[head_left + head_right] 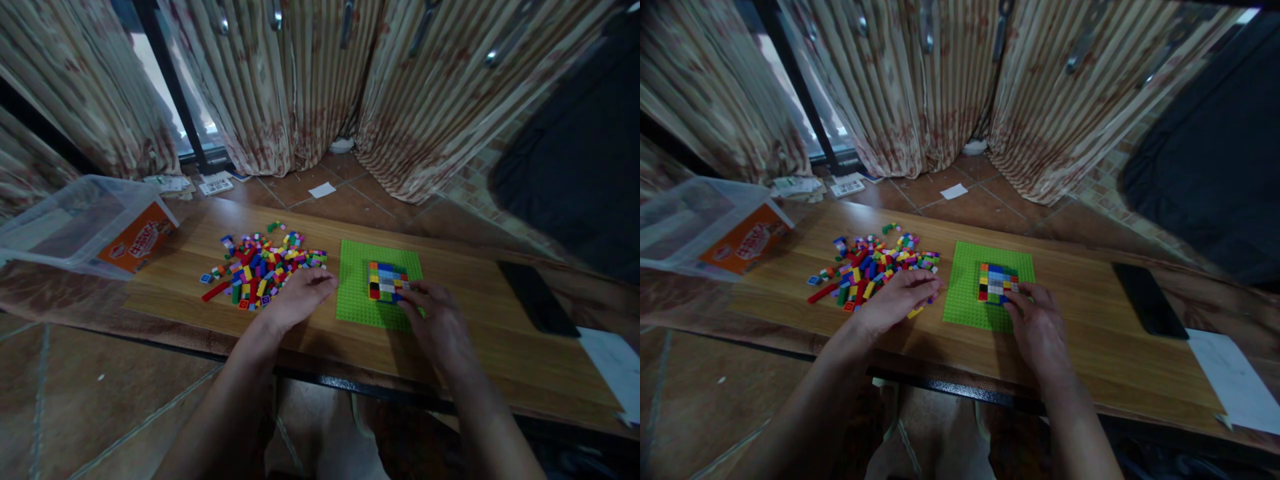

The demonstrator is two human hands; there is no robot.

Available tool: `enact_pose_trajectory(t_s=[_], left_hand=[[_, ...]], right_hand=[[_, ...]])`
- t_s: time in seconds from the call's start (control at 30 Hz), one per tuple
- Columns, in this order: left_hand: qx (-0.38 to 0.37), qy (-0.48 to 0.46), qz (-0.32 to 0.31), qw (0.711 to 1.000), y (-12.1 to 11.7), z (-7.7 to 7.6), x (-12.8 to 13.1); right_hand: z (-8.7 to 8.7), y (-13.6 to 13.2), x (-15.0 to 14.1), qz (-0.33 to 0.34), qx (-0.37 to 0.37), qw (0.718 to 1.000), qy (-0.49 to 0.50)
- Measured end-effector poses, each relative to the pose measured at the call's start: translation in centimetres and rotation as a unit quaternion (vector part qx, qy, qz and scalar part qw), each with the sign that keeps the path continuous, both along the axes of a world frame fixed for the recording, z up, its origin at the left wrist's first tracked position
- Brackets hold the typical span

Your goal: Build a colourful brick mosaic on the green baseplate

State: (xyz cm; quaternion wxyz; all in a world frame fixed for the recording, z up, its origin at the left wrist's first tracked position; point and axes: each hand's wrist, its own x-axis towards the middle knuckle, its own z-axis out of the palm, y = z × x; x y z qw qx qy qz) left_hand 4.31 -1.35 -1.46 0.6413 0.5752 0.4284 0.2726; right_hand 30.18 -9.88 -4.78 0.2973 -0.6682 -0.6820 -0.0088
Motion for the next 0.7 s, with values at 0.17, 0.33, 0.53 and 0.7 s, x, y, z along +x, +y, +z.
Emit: enact_pose_trajectory(t_s=[0.17,0.33,0.53,0.7], left_hand=[[0.004,0.007,-0.002,1.0,-0.1,0.2,-0.1],[0.017,0.001,-0.002,1.0,0.0,-0.1,-0.2],[0.04,0.025,-0.011,0.999,0.2,-0.5,-0.2],[0.055,0.043,-0.009,0.998,0.0,-0.1,-0.2]], right_hand=[[-0.1,0.1,-0.2,0.0,0.005,1.0,-0.011],[-0.2,0.1,-0.1,-0.021,-0.001,1.0,0.004],[0.6,0.0,0.0,-0.078,-0.02,0.993,0.085],[0.6,0.5,0.0,-0.167,-0.055,0.968,0.181]])
